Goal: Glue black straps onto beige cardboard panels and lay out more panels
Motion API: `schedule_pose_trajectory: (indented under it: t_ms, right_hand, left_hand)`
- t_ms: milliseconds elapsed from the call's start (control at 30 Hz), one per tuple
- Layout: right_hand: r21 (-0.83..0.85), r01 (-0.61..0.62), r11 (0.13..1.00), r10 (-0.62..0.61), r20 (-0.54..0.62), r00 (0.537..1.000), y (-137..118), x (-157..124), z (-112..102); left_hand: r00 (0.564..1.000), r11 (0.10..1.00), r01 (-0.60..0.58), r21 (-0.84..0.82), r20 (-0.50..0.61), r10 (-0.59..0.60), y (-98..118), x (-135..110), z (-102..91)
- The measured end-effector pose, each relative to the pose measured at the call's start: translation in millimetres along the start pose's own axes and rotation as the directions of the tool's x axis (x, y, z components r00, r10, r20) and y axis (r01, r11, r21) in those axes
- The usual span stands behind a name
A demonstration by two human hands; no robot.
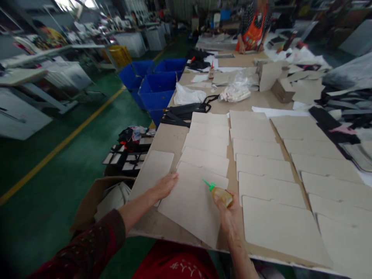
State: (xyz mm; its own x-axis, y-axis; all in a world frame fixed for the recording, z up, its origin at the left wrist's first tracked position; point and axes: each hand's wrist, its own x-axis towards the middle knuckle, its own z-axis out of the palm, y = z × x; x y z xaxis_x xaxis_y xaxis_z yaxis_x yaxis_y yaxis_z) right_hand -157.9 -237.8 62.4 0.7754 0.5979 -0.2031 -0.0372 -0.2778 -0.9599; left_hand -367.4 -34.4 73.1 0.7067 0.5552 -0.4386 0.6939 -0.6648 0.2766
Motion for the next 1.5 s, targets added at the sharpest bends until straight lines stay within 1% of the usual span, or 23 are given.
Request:
schedule_pose_trajectory:
  t_ms: [67,133,200,267,400,533,667,767,867,967,1000,1067,1167,1267,1333,1367,1400,1433,1467,1500]
  right_hand:
    - [0.029,-0.029,0.999,0.027,0.069,0.997,-5.3,-3.4,18.1]
    - [-0.011,-0.014,1.000,0.016,0.142,0.990,-10.1,-6.0,36.5]
    - [-0.097,0.016,0.995,0.004,0.202,0.979,-12.1,-6.7,52.6]
    - [-0.197,0.060,0.979,-0.012,0.237,0.971,-11.6,-6.1,65.5]
    - [-0.368,0.189,0.910,-0.084,0.284,0.955,-11.0,-6.2,82.4]
    - [-0.509,0.287,0.811,-0.138,0.310,0.941,-20.0,-9.8,92.2]
    - [-0.656,0.379,0.652,-0.179,0.352,0.918,-34.2,-14.2,96.5]
    - [-0.728,0.408,0.551,-0.185,0.370,0.910,-43.7,-17.4,97.2]
    - [-0.769,0.406,0.494,-0.169,0.373,0.912,-50.8,-19.5,96.9]
    - [-0.797,0.377,0.471,-0.124,0.363,0.923,-56.2,-19.1,94.8]
    - [-0.797,0.367,0.479,-0.108,0.362,0.926,-57.6,-18.5,93.7]
    - [-0.774,0.357,0.523,-0.085,0.369,0.925,-59.4,-16.8,91.9]
    - [-0.700,0.338,0.630,-0.076,0.377,0.923,-55.8,-14.2,93.1]
    - [-0.589,0.278,0.759,-0.081,0.338,0.938,-43.0,-11.3,99.8]
    - [-0.451,0.165,0.877,-0.050,0.255,0.966,-32.7,-7.4,104.1]
    - [-0.349,0.076,0.934,-0.007,0.197,0.980,-28.3,-4.3,104.8]
    - [-0.233,-0.022,0.972,0.054,0.133,0.990,-24.8,-0.1,103.7]
    - [-0.115,-0.112,0.987,0.121,0.072,0.990,-22.3,5.3,100.6]
    - [-0.006,-0.176,0.984,0.177,0.018,0.984,-20.9,11.8,95.0]
    - [0.080,-0.206,0.975,0.209,-0.032,0.977,-20.3,19.2,87.2]
  left_hand:
    - [1.000,1.000,-0.010,0.000,0.007,0.010,0.6,-1.3,-1.4]
    - [1.000,1.000,-0.026,0.000,0.014,0.026,0.0,-2.3,-2.3]
    - [0.999,0.999,-0.041,-0.004,0.020,0.041,-1.9,-2.6,-2.8]
    - [0.998,0.999,-0.050,-0.016,0.026,0.050,-4.9,-2.1,-2.5]
    - [0.998,0.996,-0.061,-0.061,0.028,0.063,-13.0,0.3,0.8]
    - [0.996,0.991,-0.083,-0.103,0.025,0.086,-19.6,-0.2,3.5]
    - [0.994,0.988,-0.105,-0.118,0.018,0.108,-23.7,-2.2,2.5]
    - [0.993,0.986,-0.114,-0.120,0.015,0.116,-25.7,-2.0,1.8]
    - [0.993,0.986,-0.114,-0.124,0.016,0.117,-26.7,-0.1,3.0]
    - [0.994,0.985,-0.103,-0.137,0.014,0.106,-28.1,1.9,5.3]
    - [0.994,0.984,-0.102,-0.143,0.012,0.105,-28.8,2.4,6.0]
    - [0.994,0.982,-0.106,-0.157,0.009,0.109,-30.0,2.7,6.6]
    - [0.993,0.978,-0.115,-0.174,0.006,0.118,-30.5,2.0,5.7]
    - [0.993,0.979,-0.112,-0.173,0.007,0.115,-29.6,0.0,3.3]
    - [0.994,0.982,-0.108,-0.155,0.013,0.112,-29.2,-2.0,1.4]
    - [0.993,0.984,-0.109,-0.142,0.018,0.113,-29.3,-2.9,0.2]
    - [0.993,0.986,-0.111,-0.127,0.025,0.115,-29.5,-3.7,-1.1]
    - [0.993,0.987,-0.112,-0.112,0.029,0.116,-29.8,-3.9,-2.7]
    - [0.993,0.989,-0.109,-0.096,0.029,0.112,-30.0,-3.2,-4.6]
    - [0.994,0.992,-0.102,-0.079,0.022,0.104,-30.0,-1.5,-6.7]
